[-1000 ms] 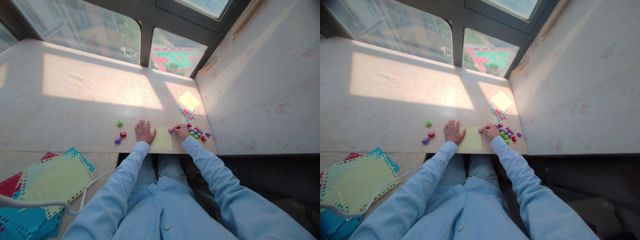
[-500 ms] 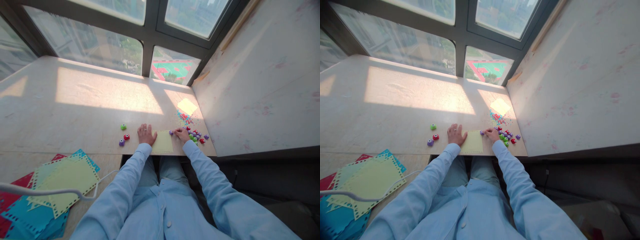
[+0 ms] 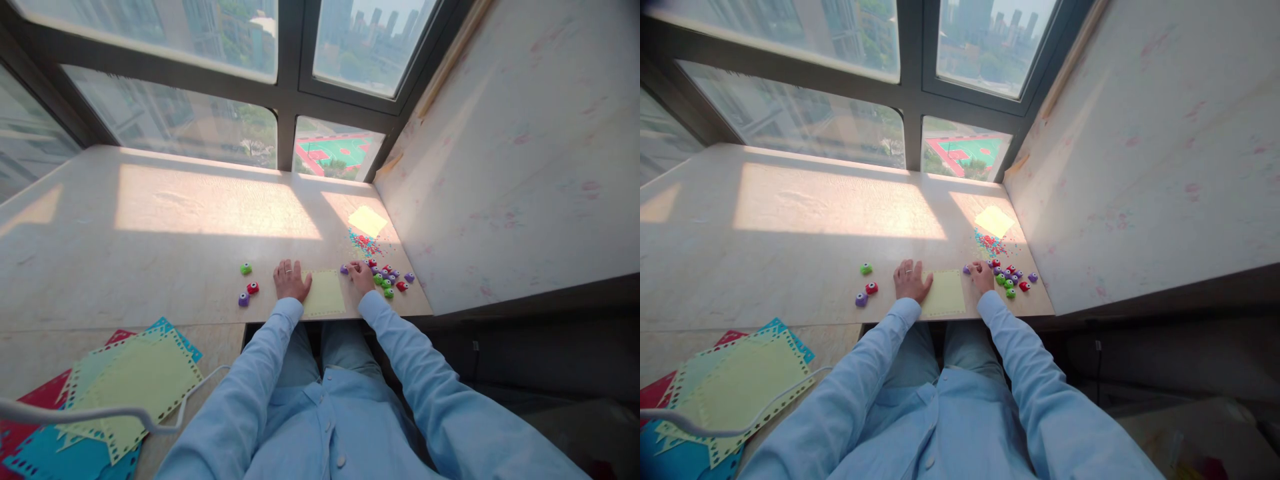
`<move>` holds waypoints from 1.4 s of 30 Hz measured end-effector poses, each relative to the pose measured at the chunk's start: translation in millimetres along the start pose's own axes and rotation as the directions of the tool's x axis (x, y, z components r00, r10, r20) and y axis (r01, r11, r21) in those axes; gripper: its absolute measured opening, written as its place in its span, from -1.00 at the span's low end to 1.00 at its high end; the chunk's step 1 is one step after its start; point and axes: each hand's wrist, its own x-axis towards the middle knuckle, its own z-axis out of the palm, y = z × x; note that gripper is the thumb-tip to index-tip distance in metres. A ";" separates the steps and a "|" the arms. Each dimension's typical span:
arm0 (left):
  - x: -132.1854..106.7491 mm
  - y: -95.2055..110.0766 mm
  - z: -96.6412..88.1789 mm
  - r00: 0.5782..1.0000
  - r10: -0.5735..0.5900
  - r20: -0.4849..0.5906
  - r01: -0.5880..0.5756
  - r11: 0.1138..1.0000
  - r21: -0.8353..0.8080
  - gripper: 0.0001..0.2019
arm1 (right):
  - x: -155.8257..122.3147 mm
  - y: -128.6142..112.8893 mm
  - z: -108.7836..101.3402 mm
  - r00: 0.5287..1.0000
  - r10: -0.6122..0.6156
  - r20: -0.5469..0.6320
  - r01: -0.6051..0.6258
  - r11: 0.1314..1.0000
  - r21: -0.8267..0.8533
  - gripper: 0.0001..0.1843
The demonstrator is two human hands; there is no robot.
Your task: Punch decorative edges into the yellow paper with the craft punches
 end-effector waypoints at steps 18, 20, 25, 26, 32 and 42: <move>-17.2 -9.3 -9.8 0.871 -0.474 -0.132 0.256 0.666 -0.700 -0.70 | -44.8 -21.8 -41.0 0.984 0.055 -0.170 0.000 0.952 0.307 -0.51; -31.8 6.1 -17.7 0.867 -0.481 -0.127 0.253 0.646 -0.721 -0.74 | -64.9 -26.9 -37.8 0.981 0.117 -0.155 -0.043 0.910 0.412 -0.49; -68.9 50.0 -46.4 0.999 -0.053 -0.008 0.027 0.629 -0.777 -0.70 | -110.8 -41.4 -8.5 0.987 0.163 -0.015 -0.134 0.858 0.497 -0.54; -74.2 55.8 -50.3 0.999 0.038 0.014 -0.013 0.633 -0.774 -0.64 | -117.1 -43.9 -1.7 0.989 0.146 0.020 -0.136 0.855 0.501 -0.56; -89.3 55.0 -49.1 0.999 0.029 0.022 -0.004 0.687 -0.726 -0.62 | -133.8 -48.6 22.6 0.988 0.017 0.152 -0.091 0.863 0.497 -0.66; -73.3 6.1 -51.5 0.984 -0.155 -0.087 0.072 0.794 -0.604 -0.72 | -98.3 -25.2 11.8 0.967 -0.096 0.237 0.032 0.966 0.258 -0.66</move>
